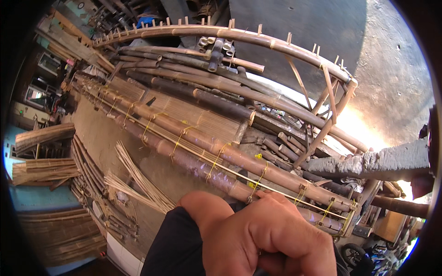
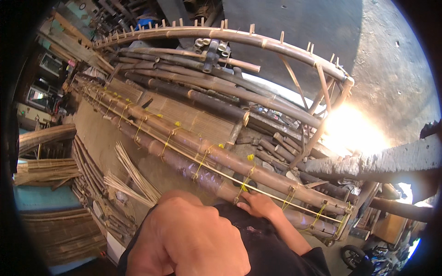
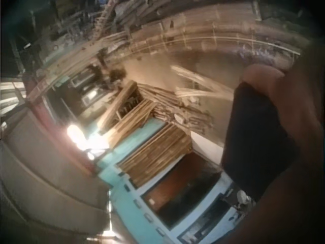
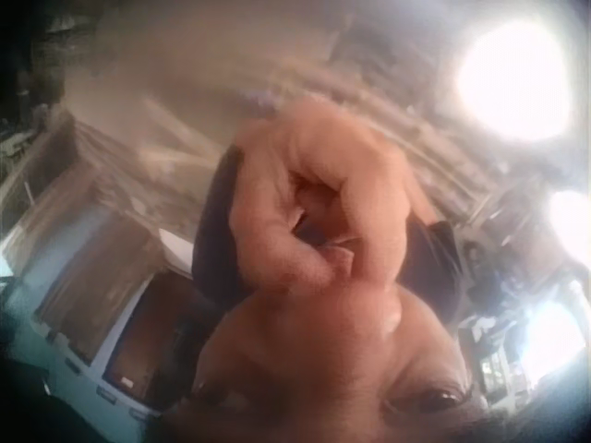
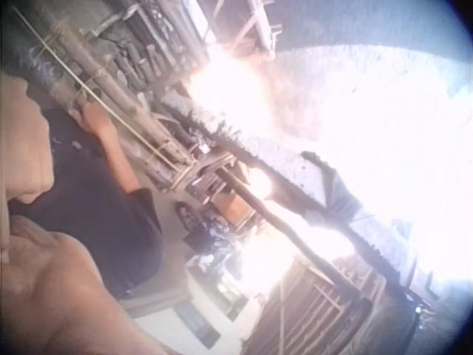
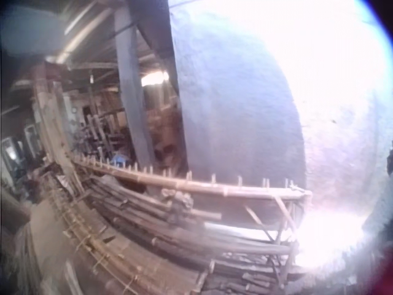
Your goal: The person ties yellow plastic string around a bundle of bamboo poles arranged on a wooden rack. They repeatedly wrap and knot the string at multiple points along the poles, then briefly handle a small red object in a plastic bag before resuming tying.
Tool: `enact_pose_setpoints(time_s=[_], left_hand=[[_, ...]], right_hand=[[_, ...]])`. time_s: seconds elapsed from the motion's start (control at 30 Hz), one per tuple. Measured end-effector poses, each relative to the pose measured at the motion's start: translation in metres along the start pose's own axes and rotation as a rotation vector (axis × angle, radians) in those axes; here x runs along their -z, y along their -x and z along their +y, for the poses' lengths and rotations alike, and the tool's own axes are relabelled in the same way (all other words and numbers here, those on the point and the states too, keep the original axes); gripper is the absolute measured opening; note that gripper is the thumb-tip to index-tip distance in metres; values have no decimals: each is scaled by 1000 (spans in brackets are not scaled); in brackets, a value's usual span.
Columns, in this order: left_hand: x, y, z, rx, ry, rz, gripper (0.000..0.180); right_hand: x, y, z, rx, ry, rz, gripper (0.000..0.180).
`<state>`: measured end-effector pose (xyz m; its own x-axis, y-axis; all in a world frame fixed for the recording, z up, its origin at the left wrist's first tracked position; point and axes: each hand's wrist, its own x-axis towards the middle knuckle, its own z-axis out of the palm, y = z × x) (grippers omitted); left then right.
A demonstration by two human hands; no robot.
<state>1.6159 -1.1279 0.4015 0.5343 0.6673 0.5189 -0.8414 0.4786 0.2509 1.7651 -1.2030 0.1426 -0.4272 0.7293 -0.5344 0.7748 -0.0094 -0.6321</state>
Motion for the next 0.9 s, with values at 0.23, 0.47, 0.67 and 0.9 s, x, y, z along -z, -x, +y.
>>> enact_pose_setpoints(time_s=[0.23,0.47,0.67,0.9], left_hand=[[-12,24,44,240,-817,-334,24],[19,106,66,-194,-899,525,8],[81,211,171,-287,-1078,781,6],[132,388,355,-388,-1072,1287,13]], right_hand=[[-15,-16,9,115,43,-54,45],[-6,-23,-26,93,112,-8,43],[-9,-71,-96,-109,464,27,38],[-56,-182,-246,57,150,276,30]])
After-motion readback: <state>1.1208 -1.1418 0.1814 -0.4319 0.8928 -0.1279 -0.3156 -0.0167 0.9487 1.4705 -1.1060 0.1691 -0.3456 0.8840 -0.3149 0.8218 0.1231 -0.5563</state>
